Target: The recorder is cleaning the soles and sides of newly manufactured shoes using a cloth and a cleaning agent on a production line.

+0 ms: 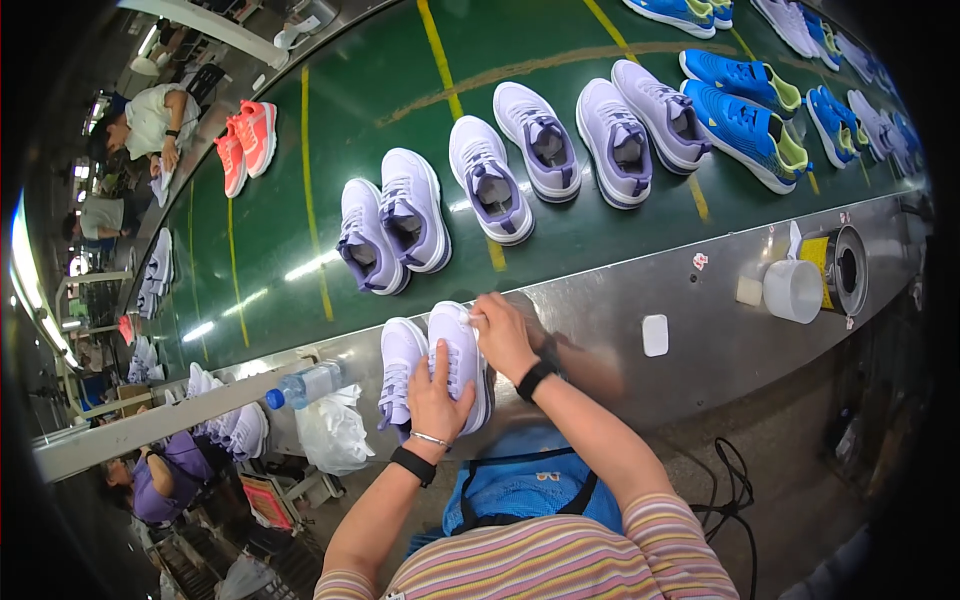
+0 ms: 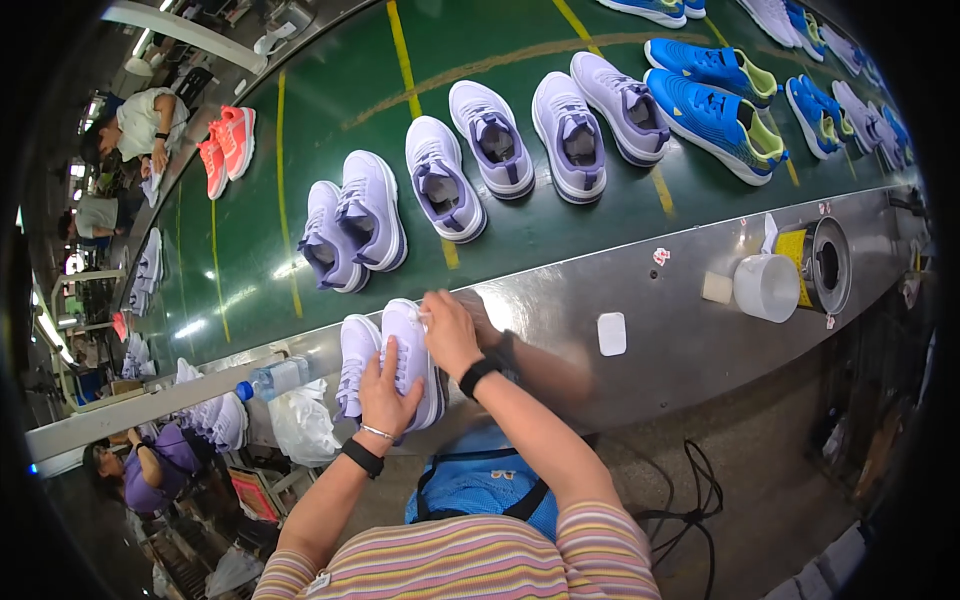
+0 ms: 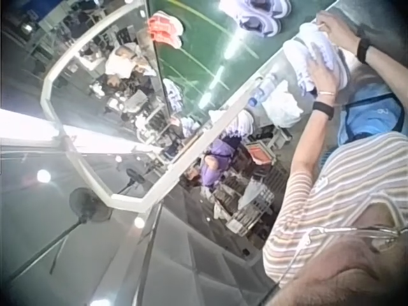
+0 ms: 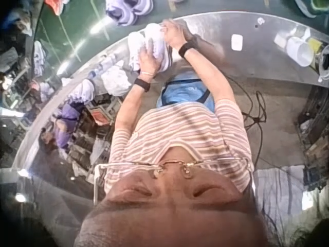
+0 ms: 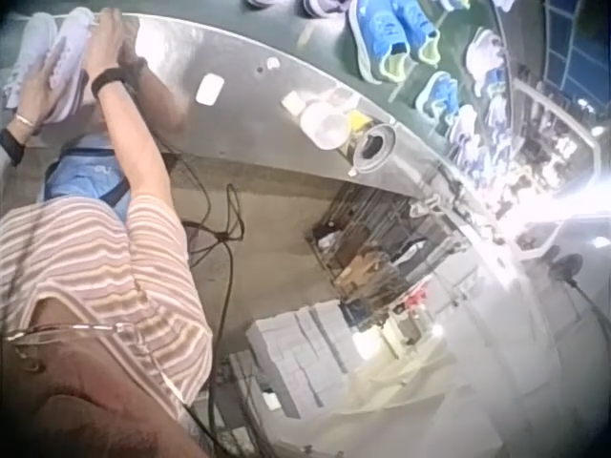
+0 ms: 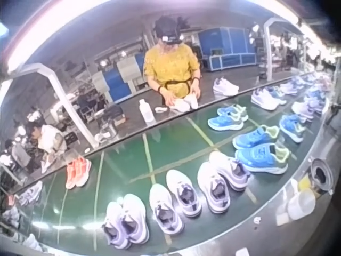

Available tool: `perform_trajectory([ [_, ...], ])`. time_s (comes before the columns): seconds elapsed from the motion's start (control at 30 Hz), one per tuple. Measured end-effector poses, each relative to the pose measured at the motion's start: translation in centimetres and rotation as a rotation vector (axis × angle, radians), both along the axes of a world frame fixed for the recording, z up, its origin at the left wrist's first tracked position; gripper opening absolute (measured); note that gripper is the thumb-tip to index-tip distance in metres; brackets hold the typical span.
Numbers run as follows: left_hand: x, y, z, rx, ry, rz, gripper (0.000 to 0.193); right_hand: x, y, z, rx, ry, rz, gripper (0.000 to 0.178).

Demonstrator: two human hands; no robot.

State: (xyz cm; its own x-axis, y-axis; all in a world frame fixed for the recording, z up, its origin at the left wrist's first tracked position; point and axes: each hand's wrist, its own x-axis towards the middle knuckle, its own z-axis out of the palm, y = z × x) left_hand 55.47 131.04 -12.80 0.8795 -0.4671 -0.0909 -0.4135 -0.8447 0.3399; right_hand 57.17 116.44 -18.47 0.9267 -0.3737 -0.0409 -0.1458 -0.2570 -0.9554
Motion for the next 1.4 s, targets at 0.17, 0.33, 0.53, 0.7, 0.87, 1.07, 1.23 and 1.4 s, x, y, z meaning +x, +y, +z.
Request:
perform_trajectory([
  [0.17,-0.2,0.9,-0.8,0.011,-0.027,0.028,0.075,-2.4,1.9,-0.4,0.026,-0.113,-0.018,0.003],
  [0.33,-0.3,1.1,-0.7,0.029,-0.002,0.030,0.076,-1.1,2.8,-0.6,0.029,-0.164,-0.014,0.005],
  [0.53,0.1,1.1,-1.1,-0.013,0.011,0.070,0.075,2.6,2.6,1.0,-0.242,-0.173,0.249,0.007],
  [0.7,0.0,2.1,-1.0,-0.093,0.006,0.120,0.074,-3.6,3.7,1.7,0.005,-0.087,0.182,0.008],
  [0.87,0.1,1.6,-0.3,-0.058,0.056,0.120,0.074,1.3,3.3,1.5,-0.249,-0.131,0.090,0.008],
  [1.07,0.2,2.6,-0.7,-0.074,0.047,0.138,0.076,-1.0,4.7,2.2,-0.273,-0.155,0.247,0.010],
  [1.23,0.2,2.0,-0.1,-0.061,0.099,0.160,0.078,2.8,4.7,2.9,-0.364,-0.105,0.227,0.008],
  [1.4,0.3,3.5,0.2,-0.088,0.106,0.147,0.083,0.1,4.3,4.8,-0.186,0.075,0.448,0.010],
])
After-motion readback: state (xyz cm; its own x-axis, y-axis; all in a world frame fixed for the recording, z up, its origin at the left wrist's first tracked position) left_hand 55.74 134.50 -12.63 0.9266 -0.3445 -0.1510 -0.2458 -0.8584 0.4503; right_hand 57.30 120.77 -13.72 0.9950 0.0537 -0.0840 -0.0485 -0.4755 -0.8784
